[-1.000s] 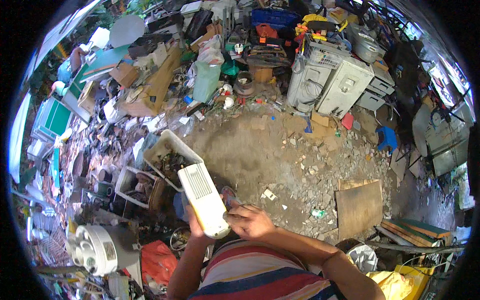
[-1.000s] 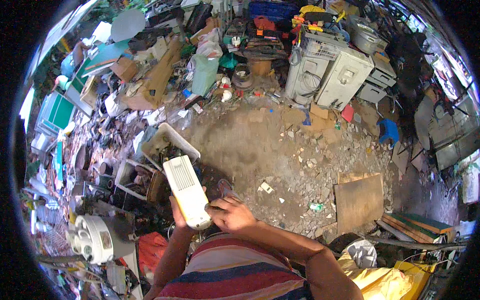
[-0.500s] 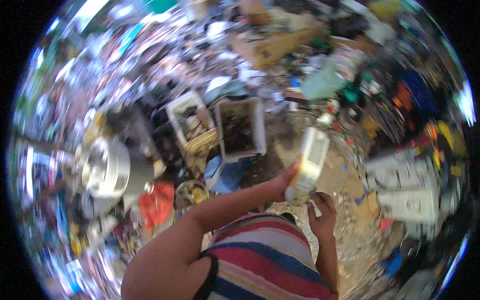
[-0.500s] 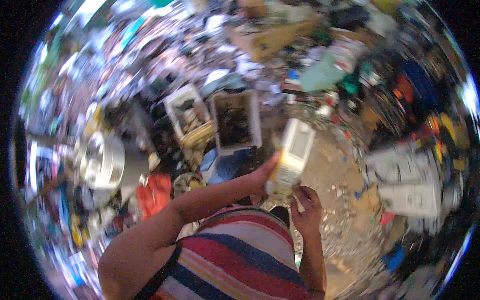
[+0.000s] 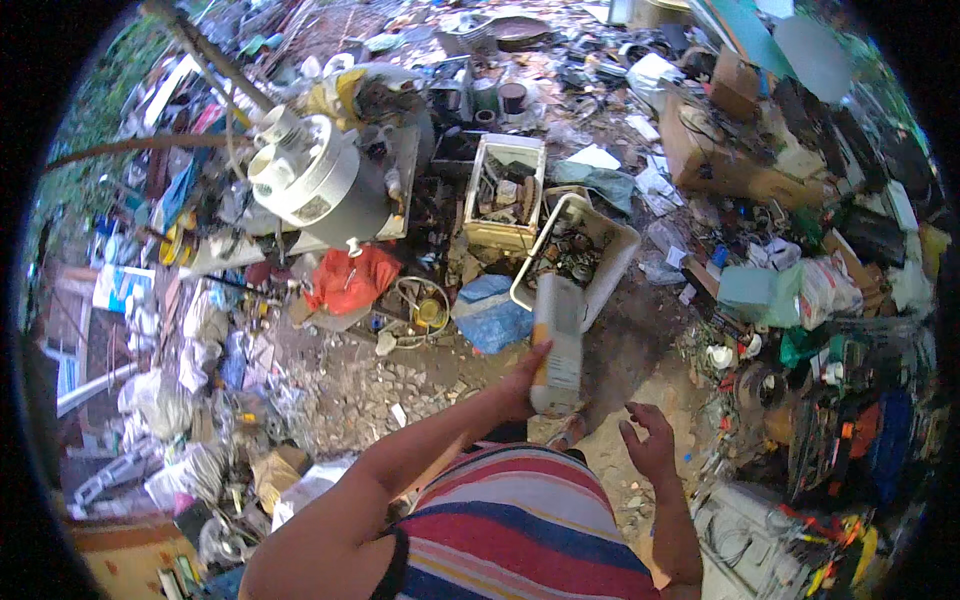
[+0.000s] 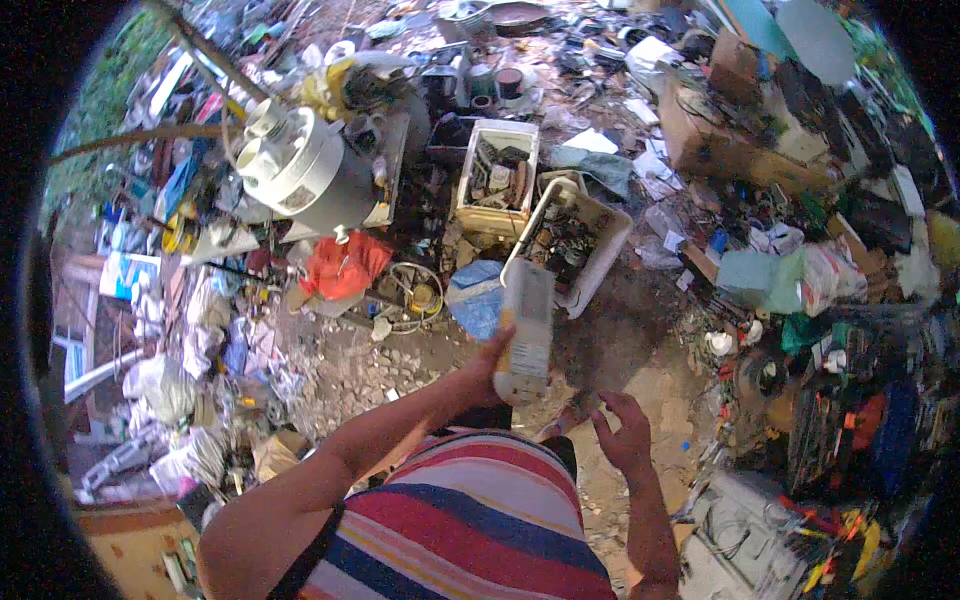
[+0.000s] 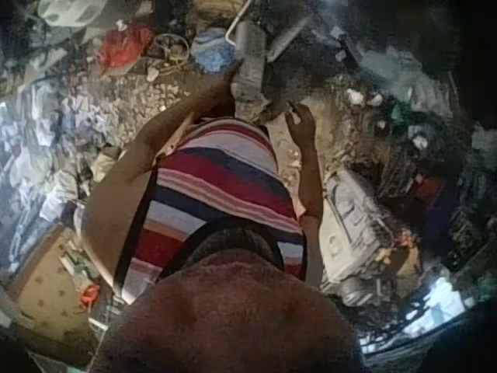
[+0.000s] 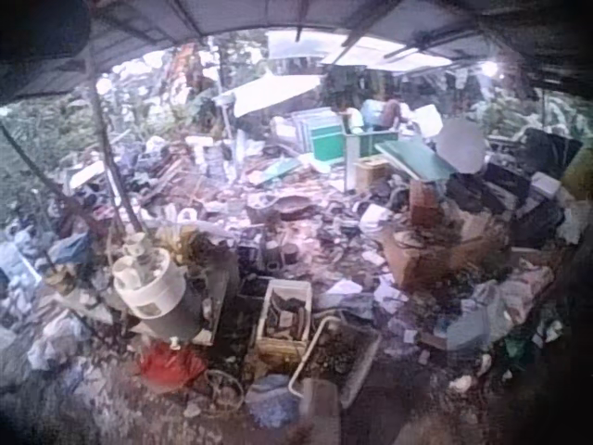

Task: The person holds an electronic device and uses a screwdriver to remove screws from the back panel. They then use a hand-held blade to pry open the plastic casing and eventually retrieve small metallic components.

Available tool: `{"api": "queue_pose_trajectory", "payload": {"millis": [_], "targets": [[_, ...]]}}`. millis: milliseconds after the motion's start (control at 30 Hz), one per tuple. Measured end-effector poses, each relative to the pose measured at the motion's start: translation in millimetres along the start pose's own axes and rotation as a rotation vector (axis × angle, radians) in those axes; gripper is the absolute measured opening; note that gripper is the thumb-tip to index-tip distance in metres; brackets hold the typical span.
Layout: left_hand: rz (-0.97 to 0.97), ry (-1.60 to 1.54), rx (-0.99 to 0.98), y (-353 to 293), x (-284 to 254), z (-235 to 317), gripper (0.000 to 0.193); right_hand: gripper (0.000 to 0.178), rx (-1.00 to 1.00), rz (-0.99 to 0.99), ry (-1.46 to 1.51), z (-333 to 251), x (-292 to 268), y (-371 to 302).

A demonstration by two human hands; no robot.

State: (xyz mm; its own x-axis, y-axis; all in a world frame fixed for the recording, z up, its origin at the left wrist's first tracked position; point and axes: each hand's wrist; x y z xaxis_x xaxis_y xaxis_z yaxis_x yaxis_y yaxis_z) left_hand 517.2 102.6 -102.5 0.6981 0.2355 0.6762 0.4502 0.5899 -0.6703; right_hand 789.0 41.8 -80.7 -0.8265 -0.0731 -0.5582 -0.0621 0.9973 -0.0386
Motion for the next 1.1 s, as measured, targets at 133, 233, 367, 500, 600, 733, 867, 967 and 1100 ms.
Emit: {"api": "queue_pose_trajectory", "payload": {"millis": [133,233,367,500,600,733,867,967,1100], "targets": [[0.096,-0.239,0.156,-41.1,-39.5,-1.7,0.075,0.04,-0.017,-0.211,-0.091,8.5,8.2,60.8],[0.266,-0.293,0.351,-78.6,-69.0,-3.1,0.076,0.047,0.004,-0.294,0.109,-3.7,60.5,109.1],[0.284,-0.583,0.455,-115.8,-138.8,-4.9,0.079,0.053,-0.081,-0.387,0.106,-62.8,174.4,186.1],[0.392,-0.744,0.541,-154.4,-184.1,11.3,0.081,0.06,-0.155,-0.449,0.078,-115.4,304.1,261.7],[0.478,-0.77,0.619,-180.9,-221.9,29.2,0.081,0.073,-0.186,-0.424,-0.184,-165.6,387.0,318.8],[0.621,-0.873,0.678,-206.6,-267.5,52.0,0.076,0.087,-0.21,-0.246,-0.293,-172.5,470.6,399.8],[0.683,-0.87,0.677,-229.7,-294.1,59.9,0.075,0.087,-0.106,-0.293,-0.313,-188.8,519.8,420.8],[0.669,-0.905,0.66,-228.7,-304.6,70.6,0.075,0.09,-0.114,-0.307,-0.46,-200.9,529.5,432.0],[0.645,-0.864,0.673,-220.5,-287.9,88.3,0.074,0.098,0.061,-0.331,-0.448,-231.3,515.7,430.8]]}}
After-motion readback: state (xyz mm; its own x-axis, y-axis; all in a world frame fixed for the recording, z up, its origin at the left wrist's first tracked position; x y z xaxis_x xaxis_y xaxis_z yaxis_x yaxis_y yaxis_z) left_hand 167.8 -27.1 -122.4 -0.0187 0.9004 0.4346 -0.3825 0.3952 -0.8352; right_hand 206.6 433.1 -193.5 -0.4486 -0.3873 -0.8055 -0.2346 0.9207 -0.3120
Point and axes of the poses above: each hand's wrist, its own y-axis towards the middle knuckle, its own x-axis out of the palm, z = x × y, and after that the axes turned 8 degrees about z, right-handed
